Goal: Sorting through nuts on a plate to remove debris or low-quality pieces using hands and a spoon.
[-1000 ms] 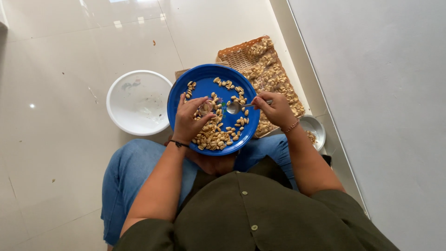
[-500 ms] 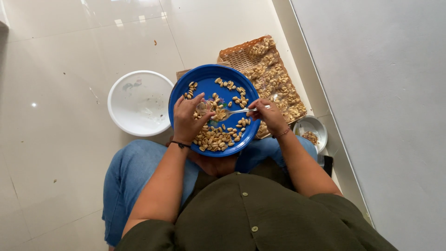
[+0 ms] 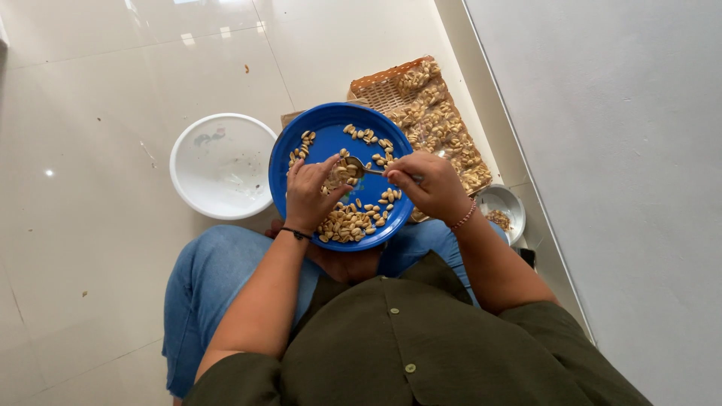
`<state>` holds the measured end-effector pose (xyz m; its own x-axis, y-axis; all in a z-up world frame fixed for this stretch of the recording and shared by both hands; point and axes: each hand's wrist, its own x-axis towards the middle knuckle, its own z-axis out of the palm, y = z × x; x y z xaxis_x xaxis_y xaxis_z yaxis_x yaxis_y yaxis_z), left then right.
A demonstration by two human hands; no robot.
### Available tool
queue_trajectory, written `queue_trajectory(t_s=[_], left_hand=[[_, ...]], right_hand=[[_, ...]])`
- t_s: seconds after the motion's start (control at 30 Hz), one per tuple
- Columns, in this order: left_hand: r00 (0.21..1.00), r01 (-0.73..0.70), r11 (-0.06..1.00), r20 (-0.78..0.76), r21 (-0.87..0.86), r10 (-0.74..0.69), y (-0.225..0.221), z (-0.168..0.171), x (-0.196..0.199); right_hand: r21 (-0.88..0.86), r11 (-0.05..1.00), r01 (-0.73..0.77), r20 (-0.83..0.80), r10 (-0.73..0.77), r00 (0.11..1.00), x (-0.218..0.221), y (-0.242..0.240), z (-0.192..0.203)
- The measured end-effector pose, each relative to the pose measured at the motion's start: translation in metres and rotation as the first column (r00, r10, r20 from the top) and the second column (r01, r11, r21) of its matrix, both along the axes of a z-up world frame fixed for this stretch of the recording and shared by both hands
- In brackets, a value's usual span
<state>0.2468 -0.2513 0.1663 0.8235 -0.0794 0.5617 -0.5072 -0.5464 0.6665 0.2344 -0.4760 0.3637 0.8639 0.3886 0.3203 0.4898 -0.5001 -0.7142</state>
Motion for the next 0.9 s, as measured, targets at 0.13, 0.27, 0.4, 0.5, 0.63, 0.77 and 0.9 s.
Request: queue_trajectory(t_s=[0.13,0.27,0.4,0.5,0.63,0.77,0.9], left_hand=[[1.000,-0.008,1.000,-0.009,-0.019,0.008,-0.001,-0.004,0.002],[1.000,-0.006,0.998,-0.024,-0.064,0.005,0.000,0.002,0.000],[0.999,0.022,0.992,-0.042,-0.125,-0.028,-0.001,0.005,0.001],[0.997,0.040,0.981,-0.060,-0.191,-0.053,0.000,0.007,-0.001],[0.993,0.058,0.966,-0.085,-0.250,-0.082,0.001,0.014,-0.002],[0.998,0.011,0.969,-0.053,-0.248,-0.025,0.013,0.003,0.007],[0.996,-0.070,0.952,-0.067,-0.299,0.052,0.028,0.018,0.005]], right_hand=[[-0.101,0.995,-0.024,0.136,0.037,0.990,-0.004,-0.003,-0.001],[0.039,0.995,0.091,-0.025,-0.090,0.996,-0.003,-0.022,-0.016],[0.192,0.956,0.222,-0.272,-0.166,0.948,-0.001,-0.060,-0.073],[0.241,0.892,0.383,-0.493,-0.227,0.840,-0.007,-0.083,-0.116],[0.200,0.836,0.511,-0.738,-0.215,0.640,-0.020,-0.096,-0.146],[0.145,0.881,0.451,-0.743,-0.204,0.637,-0.025,-0.102,-0.152],[0.026,0.941,0.337,-0.616,-0.250,0.747,-0.019,-0.101,-0.142]])
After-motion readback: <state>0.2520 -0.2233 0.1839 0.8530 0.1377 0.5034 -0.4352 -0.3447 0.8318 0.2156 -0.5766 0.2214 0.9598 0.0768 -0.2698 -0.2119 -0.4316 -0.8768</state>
